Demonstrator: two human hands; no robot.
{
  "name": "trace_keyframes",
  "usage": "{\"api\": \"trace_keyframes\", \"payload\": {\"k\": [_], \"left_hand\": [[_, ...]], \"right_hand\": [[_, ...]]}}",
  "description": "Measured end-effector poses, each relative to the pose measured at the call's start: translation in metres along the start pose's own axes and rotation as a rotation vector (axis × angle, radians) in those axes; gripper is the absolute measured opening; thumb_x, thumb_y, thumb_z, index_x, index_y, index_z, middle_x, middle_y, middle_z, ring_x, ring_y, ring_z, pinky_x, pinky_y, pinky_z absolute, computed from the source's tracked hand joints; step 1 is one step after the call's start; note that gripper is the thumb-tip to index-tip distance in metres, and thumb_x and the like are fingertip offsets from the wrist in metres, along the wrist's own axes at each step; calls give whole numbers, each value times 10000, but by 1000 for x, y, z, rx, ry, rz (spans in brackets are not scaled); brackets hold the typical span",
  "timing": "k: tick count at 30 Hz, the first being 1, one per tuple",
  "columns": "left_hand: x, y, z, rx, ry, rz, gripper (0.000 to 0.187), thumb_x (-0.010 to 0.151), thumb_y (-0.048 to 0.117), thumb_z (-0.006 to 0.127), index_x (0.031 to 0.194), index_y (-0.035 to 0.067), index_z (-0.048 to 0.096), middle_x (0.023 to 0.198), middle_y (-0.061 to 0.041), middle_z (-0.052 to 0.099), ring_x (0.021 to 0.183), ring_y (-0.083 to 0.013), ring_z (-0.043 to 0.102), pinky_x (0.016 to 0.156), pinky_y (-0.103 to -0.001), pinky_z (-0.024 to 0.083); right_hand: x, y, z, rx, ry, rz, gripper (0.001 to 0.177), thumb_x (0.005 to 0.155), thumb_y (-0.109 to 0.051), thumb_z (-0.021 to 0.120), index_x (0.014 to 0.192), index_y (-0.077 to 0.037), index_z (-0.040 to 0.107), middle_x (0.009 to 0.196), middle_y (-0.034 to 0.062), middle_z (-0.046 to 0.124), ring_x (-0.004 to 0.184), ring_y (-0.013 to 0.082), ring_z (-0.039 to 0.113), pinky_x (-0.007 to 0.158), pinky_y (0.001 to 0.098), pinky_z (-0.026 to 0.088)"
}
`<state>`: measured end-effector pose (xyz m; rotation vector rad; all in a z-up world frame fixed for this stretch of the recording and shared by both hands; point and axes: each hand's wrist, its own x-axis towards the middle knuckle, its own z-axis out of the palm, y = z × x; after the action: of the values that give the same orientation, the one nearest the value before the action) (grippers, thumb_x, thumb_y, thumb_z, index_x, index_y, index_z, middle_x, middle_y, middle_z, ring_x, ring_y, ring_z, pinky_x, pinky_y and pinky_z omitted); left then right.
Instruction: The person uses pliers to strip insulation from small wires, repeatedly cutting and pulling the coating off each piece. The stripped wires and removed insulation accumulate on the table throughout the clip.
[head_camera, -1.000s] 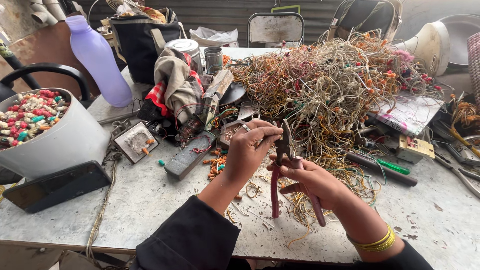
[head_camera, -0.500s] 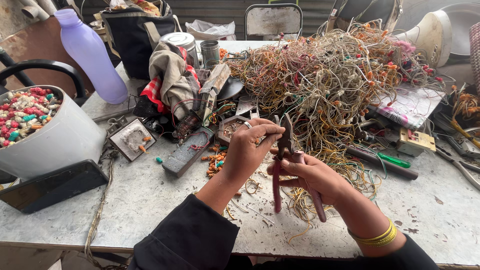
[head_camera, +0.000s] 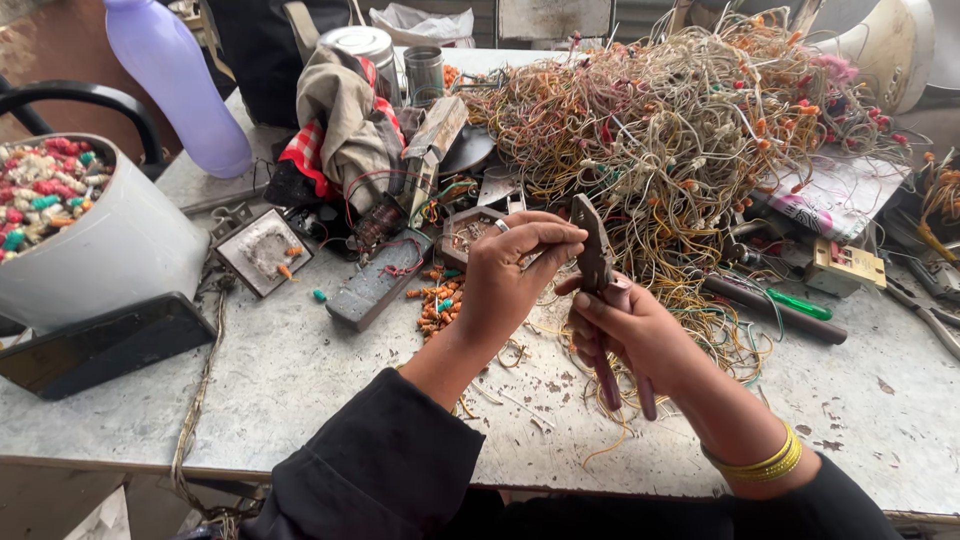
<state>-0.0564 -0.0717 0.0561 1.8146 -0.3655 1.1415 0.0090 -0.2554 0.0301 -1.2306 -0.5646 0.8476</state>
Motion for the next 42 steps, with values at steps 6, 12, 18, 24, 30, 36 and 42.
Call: {"api": "trace_keyframes", "payload": {"k": [6, 12, 18, 24, 30, 36, 42], "left_hand": [[-1, -30, 0, -419, 93, -300, 137, 952, 68, 759, 1087, 48, 746, 1031, -20, 753, 942, -69, 706, 837, -217, 593], [-1, -77, -6, -572, 74, -580, 195, 1034, 139, 677, 1169, -1, 667, 1013, -66, 703, 852, -97, 638, 747, -235, 528], [-22, -87, 26, -824, -25, -690, 233, 1108, 234, 455, 1227, 41, 509, 1104, -57, 723, 1039, -101, 686, 918, -217, 562], [-37, -88, 41, -1010, -155, -766, 214, 1081, 258, 501, 1215, 92, 484, 842, -13, 612, 667, -48, 574, 519, -173, 435], [-13, -88, 11, -663, -54, -691, 248, 1126, 305, 523, 1206, 71, 543, 765, 41, 522, 573, -20, 444, 433, -185, 336], [13, -73, -55, 568, -329, -533, 310, 1063, 415, 542, 1164, 125, 578, 966, -112, 741, 914, -301, 712, 750, -437, 533], [12, -66, -62, 798, -632, -704, 337, 971, 441, 606, 1154, 161, 647, 1131, -95, 732, 1118, -288, 671, 948, -456, 513]], "right_hand": [[-4, -10, 0, 110, -73, 67, 311, 1021, -188, 554, 1267, 2, 561, 789, 32, 524, 717, 163, 538, 634, 367, 509], [-10, -25, -5, 272, -204, 119, 354, 1054, -212, 497, 1315, 26, 520, 802, 65, 544, 715, 195, 582, 643, 372, 524], [-10, -19, 2, 308, -314, 182, 390, 1060, -211, 484, 1347, 53, 496, 819, 85, 555, 722, 208, 600, 653, 387, 558], [-8, -11, 1, 231, -297, 187, 410, 1039, -235, 468, 1351, 30, 480, 924, 168, 646, 826, 280, 690, 754, 450, 621], [-3, 1, -17, 168, -85, 190, 366, 1022, -223, 511, 1261, 54, 521, 1021, 128, 672, 896, 280, 731, 807, 452, 639], [-4, -8, -35, 281, -113, 7, 429, 1096, -175, 555, 1438, 77, 497, 1045, 106, 685, 882, 197, 705, 811, 361, 609], [-3, -25, -43, 331, -36, -118, 521, 1112, -201, 536, 1546, 73, 449, 1037, 79, 698, 910, 177, 704, 843, 393, 608]]}}
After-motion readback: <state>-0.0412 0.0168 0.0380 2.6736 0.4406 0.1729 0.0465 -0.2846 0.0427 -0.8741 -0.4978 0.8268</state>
